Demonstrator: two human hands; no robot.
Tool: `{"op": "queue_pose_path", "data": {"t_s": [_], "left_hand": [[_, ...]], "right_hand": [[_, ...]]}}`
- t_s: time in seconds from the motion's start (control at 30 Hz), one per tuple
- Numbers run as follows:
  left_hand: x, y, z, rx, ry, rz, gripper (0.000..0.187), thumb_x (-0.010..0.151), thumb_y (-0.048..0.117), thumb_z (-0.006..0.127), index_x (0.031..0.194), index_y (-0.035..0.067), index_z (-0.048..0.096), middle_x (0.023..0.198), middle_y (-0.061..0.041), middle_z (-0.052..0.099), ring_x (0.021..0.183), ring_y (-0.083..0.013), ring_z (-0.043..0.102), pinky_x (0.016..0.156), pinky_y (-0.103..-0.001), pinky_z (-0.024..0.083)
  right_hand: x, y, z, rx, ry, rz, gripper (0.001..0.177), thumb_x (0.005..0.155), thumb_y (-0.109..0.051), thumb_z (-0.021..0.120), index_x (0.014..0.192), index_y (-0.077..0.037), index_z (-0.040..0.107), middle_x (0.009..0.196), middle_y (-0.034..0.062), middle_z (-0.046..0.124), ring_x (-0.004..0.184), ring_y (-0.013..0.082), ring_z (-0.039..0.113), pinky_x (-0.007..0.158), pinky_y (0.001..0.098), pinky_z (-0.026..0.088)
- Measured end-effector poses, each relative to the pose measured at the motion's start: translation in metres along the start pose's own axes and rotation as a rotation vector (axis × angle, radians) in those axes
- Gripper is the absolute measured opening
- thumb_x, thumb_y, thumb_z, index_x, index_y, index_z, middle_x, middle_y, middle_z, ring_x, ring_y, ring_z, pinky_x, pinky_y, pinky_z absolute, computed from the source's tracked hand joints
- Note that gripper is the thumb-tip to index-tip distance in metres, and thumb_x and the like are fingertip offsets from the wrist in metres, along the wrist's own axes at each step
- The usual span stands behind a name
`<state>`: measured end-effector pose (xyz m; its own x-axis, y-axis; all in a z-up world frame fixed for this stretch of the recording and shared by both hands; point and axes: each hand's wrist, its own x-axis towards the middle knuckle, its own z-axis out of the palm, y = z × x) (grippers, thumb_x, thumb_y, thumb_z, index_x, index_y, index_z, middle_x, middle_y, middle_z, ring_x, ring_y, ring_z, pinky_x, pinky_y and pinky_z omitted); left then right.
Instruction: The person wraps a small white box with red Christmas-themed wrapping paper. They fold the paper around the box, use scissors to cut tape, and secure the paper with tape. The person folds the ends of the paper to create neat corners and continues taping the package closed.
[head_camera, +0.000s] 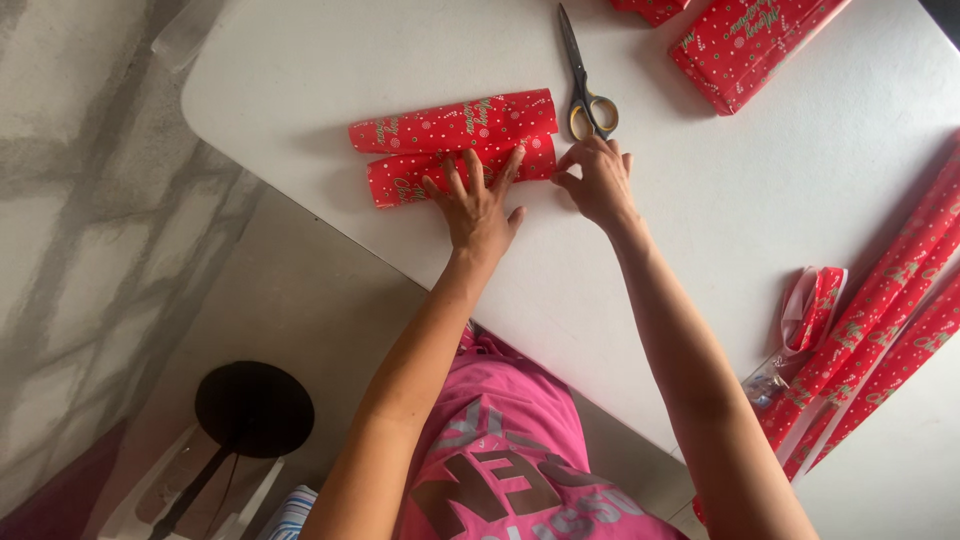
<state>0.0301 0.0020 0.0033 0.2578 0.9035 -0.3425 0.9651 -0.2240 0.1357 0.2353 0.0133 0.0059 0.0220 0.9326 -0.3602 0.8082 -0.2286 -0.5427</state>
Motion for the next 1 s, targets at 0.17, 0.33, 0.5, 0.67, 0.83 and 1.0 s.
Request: {"op": "queue_pose_path", "data": {"t_s": [0.17,0.33,0.5,0.67,0.83,1.0], "left_hand": [[-0.006,-0.001,-0.01,-0.098,0.05,0.011,0.103,0.079,0.054,0.08,0.159,0.042,0.017,0.156,-0.025,0.024,0.145,-0.0506,0.024,0.108,-0.083,0.023],[-0.012,-0.001,-0.009,-0.155,0.168,0.088,0.106,0.075,0.049,0.086,0.159,0.038,0.023,0.154,-0.023,0.027,0.141,-0.0502,0.03,0.11,-0.082,0.022],[-0.021,0.001,-0.012,-0.155,0.235,0.163,0.106,0.077,0.045,0.087,0.162,0.038,0.024,0.154,-0.022,0.029,0.138,-0.0467,0.037,0.115,-0.079,0.023],[-0.036,0.002,-0.027,-0.205,0.348,0.191,0.104,0.075,0.05,0.086,0.16,0.033,0.027,0.154,-0.022,0.029,0.138,-0.0467,0.035,0.114,-0.08,0.021],[-0.055,0.003,-0.042,-0.275,0.382,0.203,0.101,0.08,0.05,0.085,0.16,0.019,0.033,0.154,-0.021,0.029,0.139,-0.0453,0.033,0.116,-0.08,0.021],[-0.066,0.008,-0.053,-0.343,0.388,0.225,0.091,0.083,0.046,0.084,0.156,0.015,0.04,0.152,-0.018,0.03,0.139,-0.0403,0.034,0.116,-0.08,0.019]], "right_hand": [[-0.028,0.014,-0.022,-0.014,0.122,0.018,0.015,0.083,-0.018,0.083,0.096,-0.012,0.077,0.109,0.0068,0.066,0.108,0.0289,0.052,0.094,0.0431,0.036],[-0.049,0.013,-0.021,-0.087,0.162,0.074,0.023,0.077,-0.025,0.089,0.091,-0.012,0.076,0.105,0.0067,0.063,0.105,0.0276,0.052,0.092,0.0411,0.038],[-0.056,0.009,-0.012,-0.231,0.196,0.079,0.037,0.067,-0.033,0.095,0.088,-0.01,0.077,0.1,0.0074,0.06,0.101,0.028,0.051,0.087,0.0414,0.038],[-0.061,0.013,-0.004,-0.286,0.233,0.042,0.027,0.075,-0.025,0.091,0.096,-0.012,0.08,0.101,0.0056,0.061,0.101,0.0261,0.052,0.089,0.0407,0.04],[-0.074,0.013,-0.006,-0.202,0.283,0.029,0.026,0.078,-0.02,0.088,0.101,-0.01,0.08,0.099,0.0062,0.06,0.099,0.0264,0.052,0.089,0.0407,0.04],[-0.089,-0.011,-0.019,-0.018,0.307,0.051,0.027,0.083,-0.018,0.087,0.107,-0.008,0.08,0.098,0.0073,0.061,0.094,0.0251,0.053,0.088,0.0407,0.042]]}}
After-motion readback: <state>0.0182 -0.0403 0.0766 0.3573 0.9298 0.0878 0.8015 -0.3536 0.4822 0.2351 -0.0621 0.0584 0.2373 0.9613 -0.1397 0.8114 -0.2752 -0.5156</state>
